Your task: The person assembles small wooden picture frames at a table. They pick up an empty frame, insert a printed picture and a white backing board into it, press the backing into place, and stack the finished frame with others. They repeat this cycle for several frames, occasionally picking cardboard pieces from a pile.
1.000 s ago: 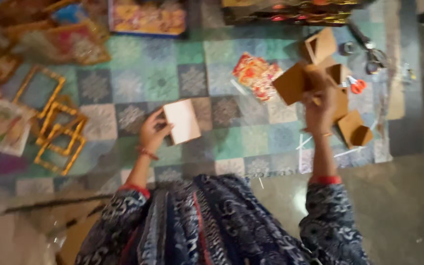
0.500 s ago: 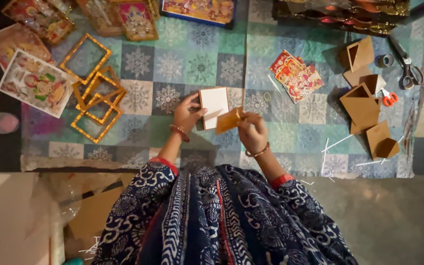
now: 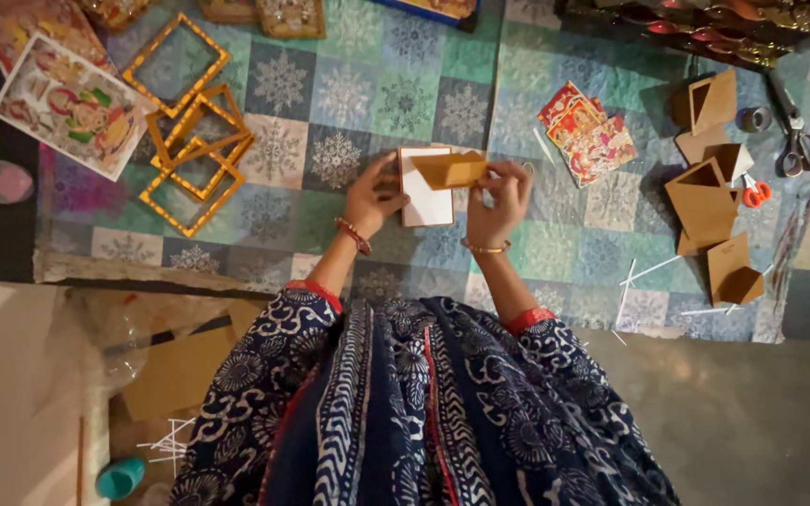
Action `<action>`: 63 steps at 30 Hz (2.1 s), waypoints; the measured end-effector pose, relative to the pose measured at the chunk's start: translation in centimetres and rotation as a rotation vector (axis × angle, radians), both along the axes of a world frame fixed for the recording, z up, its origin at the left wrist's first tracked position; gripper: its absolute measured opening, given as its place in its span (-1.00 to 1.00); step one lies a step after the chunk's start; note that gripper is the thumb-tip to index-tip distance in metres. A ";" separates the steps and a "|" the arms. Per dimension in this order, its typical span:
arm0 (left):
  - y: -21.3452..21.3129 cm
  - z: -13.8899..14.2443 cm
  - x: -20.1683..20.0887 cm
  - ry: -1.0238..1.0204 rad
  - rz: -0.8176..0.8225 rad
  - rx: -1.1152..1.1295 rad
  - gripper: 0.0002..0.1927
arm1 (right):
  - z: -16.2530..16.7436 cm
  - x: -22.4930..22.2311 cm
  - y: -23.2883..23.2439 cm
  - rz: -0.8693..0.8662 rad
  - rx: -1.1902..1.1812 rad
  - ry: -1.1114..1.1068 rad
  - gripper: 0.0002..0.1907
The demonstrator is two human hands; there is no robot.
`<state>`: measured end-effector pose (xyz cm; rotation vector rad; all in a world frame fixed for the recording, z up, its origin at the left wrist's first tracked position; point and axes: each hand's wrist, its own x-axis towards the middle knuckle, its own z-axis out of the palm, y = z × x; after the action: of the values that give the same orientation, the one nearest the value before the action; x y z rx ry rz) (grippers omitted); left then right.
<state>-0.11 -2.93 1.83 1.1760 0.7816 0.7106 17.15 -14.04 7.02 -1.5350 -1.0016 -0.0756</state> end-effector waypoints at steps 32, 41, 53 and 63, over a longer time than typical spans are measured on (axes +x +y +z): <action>0.2 -1.0 -1.5 0.038 -0.104 -0.067 -0.15 | 1.7 -1.1 -2.9 0.488 -0.652 -0.485 -0.68; 0.3 -1.2 -1.6 -0.025 -0.123 -0.076 -0.18 | 1.6 -0.4 -2.3 0.543 -0.663 -0.500 -0.63; 0.2 -1.5 -1.4 -0.021 -0.102 -0.045 -0.19 | 1.3 -0.2 -2.1 0.565 -0.674 -0.511 -0.62; -1.9 -0.8 -0.5 0.244 -0.013 0.168 -0.12 | 0.1 -0.6 -2.2 0.526 -0.624 -0.407 -0.66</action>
<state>-0.63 -4.84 1.08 1.4379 0.9301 0.6386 16.54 -16.26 7.15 -1.7886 -1.8534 0.3371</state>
